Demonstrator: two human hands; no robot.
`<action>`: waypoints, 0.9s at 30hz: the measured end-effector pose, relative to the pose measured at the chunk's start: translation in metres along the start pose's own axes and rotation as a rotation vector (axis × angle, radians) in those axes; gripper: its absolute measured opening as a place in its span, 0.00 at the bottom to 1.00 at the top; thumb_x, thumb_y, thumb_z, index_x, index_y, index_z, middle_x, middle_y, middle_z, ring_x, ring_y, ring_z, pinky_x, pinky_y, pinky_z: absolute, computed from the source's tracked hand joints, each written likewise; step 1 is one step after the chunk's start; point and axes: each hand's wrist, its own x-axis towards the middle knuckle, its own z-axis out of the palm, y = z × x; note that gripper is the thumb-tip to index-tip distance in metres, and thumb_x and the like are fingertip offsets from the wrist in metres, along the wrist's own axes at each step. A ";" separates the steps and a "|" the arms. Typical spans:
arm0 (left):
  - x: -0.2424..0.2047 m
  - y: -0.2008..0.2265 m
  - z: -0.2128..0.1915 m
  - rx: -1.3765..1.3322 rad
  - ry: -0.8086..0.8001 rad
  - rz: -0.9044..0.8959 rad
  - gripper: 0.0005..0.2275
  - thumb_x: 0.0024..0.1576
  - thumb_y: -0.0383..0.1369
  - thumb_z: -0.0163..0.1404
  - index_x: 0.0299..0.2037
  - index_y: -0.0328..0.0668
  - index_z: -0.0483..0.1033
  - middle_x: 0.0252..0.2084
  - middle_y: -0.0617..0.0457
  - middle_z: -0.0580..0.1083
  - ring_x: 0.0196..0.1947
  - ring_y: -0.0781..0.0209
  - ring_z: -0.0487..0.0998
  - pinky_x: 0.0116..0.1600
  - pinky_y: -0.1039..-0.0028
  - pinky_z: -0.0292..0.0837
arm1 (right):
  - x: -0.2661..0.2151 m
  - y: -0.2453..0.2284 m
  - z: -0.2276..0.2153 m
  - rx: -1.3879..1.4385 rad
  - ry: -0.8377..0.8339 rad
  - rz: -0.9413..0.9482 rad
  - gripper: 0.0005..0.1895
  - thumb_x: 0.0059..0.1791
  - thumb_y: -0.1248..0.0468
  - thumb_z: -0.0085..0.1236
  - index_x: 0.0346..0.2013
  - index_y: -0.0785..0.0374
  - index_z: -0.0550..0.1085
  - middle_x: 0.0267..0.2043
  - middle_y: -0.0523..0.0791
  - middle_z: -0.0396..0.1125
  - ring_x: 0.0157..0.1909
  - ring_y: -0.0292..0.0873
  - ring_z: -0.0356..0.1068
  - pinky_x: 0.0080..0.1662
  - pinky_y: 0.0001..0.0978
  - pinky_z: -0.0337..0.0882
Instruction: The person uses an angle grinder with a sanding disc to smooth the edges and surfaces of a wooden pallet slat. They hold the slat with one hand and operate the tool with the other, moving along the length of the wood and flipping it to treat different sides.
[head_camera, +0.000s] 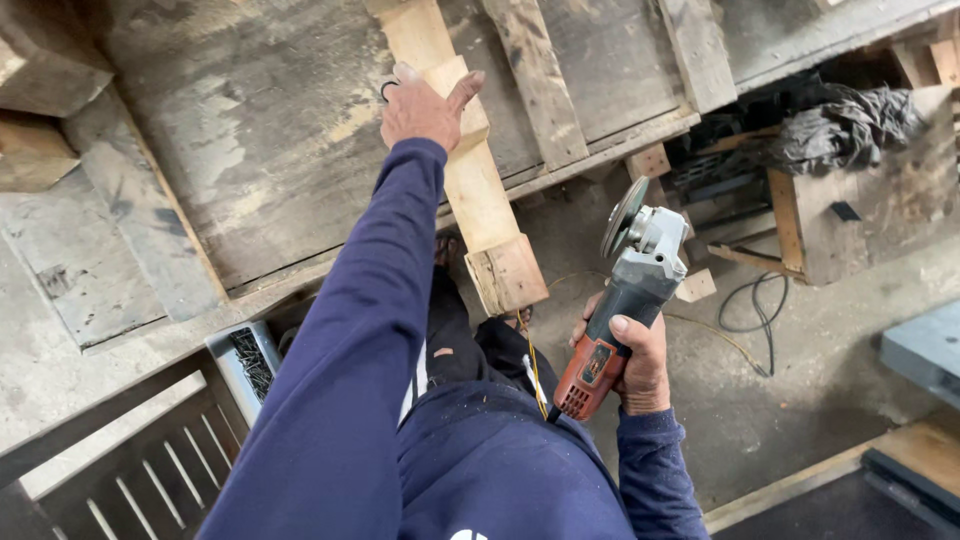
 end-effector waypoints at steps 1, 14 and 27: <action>-0.009 -0.001 -0.001 0.080 0.103 0.120 0.52 0.46 0.67 0.57 0.68 0.28 0.54 0.63 0.26 0.62 0.65 0.30 0.63 0.65 0.42 0.60 | -0.002 0.000 -0.005 0.003 0.005 0.000 0.30 0.41 0.54 0.62 0.47 0.73 0.67 0.36 0.52 0.69 0.31 0.50 0.74 0.33 0.43 0.76; -0.103 -0.036 0.030 0.824 -0.639 1.579 0.52 0.31 0.41 0.69 0.70 0.43 0.55 0.70 0.46 0.57 0.76 0.47 0.47 0.74 0.40 0.34 | -0.009 0.020 -0.028 0.186 0.253 -0.067 0.26 0.40 0.56 0.60 0.47 0.67 0.67 0.34 0.50 0.68 0.31 0.49 0.74 0.33 0.43 0.78; -0.056 0.049 0.088 0.401 -0.700 1.511 0.53 0.34 0.46 0.68 0.71 0.38 0.52 0.63 0.39 0.63 0.65 0.36 0.63 0.74 0.54 0.52 | -0.026 0.076 0.028 0.396 0.512 -0.195 0.25 0.43 0.55 0.60 0.43 0.76 0.71 0.31 0.54 0.72 0.29 0.48 0.75 0.34 0.39 0.77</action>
